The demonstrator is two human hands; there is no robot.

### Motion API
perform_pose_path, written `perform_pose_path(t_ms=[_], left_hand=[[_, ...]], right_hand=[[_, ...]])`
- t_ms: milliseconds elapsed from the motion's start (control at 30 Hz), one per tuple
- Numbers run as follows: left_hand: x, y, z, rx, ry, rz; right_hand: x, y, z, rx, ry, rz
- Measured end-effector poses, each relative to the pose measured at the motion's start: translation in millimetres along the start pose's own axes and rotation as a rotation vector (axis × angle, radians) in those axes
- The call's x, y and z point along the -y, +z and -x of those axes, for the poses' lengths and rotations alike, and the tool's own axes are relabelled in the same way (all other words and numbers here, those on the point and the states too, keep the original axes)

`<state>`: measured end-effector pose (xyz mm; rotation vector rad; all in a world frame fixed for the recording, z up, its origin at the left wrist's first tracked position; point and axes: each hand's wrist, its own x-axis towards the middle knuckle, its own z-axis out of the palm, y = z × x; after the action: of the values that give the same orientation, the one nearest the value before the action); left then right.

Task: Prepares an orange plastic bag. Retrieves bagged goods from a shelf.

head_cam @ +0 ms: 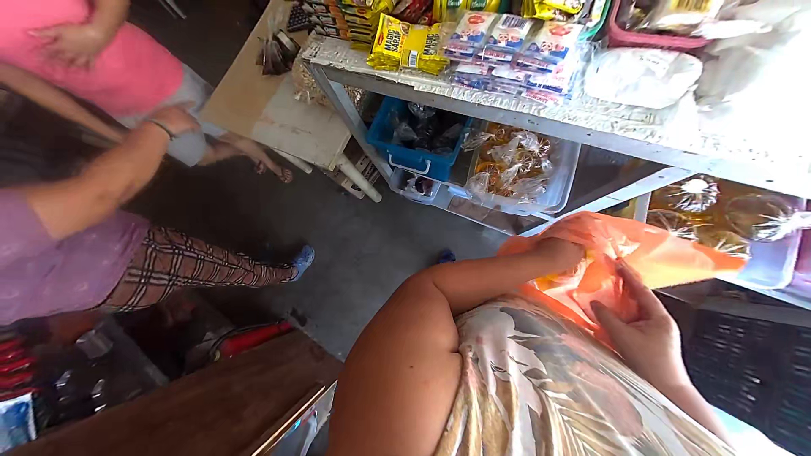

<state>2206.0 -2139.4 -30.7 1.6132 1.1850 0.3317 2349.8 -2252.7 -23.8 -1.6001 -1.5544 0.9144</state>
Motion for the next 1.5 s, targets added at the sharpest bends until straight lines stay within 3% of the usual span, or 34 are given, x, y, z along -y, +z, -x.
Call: perform_pose_path(t_ms=[100,200,300,367,400,467,567,633,700,867,1033,1167,1233,1367,1433,1500], left_hand=[[-1,-3,3,-0.012,0.047,-0.084],[-11,-15,11,0.012,-0.03,-0.098],[-12,-21,10,-0.062,-0.088,-0.055],[1,-12,6,-0.275,-0.027,0.109],[8,-6,1,-0.407,0.039,0.17],[16,-6,-4,-0.446,0.024,0.167],[33,-9,3,-0.196,-0.135,-0.099],[31,-20,19,0.023,-0.318,-0.111],[33,-29,36,0.057,-0.415,-0.057],[61,-28,39,0.253,-0.169,-0.292],[57,-43,56,0.4,-0.254,-0.64],[43,-97,46,0.519,-0.036,-0.516],[27,-126,30,0.399,0.061,-0.37],[30,-131,-56,-0.128,0.106,-0.449],[49,-116,-106,-0.173,0.124,-0.628],[68,-104,-145,-0.061,0.114,-0.849]], right_hand=[[-11,6,2,-0.113,-0.154,0.118],[-16,4,5,-0.218,-0.184,0.167],[-20,5,9,-0.013,-0.207,0.153],[-17,8,2,0.159,-0.336,0.097],[-10,10,-2,0.196,-0.372,0.048],[18,7,-9,0.174,-0.32,-0.077],[52,-8,-20,0.011,-0.136,-0.263],[58,-20,-30,-0.075,-0.015,-0.35],[62,-28,-37,-0.107,0.082,-0.384],[66,-26,-40,-0.027,0.169,-0.323],[71,-18,-32,0.105,0.151,-0.262],[71,-8,-31,0.175,0.175,-0.3],[69,-5,-34,0.181,0.206,-0.29],[65,-2,-41,0.083,0.196,-0.263],[63,-3,-44,0.031,0.193,-0.222],[62,-6,-46,-0.013,0.223,-0.21]])
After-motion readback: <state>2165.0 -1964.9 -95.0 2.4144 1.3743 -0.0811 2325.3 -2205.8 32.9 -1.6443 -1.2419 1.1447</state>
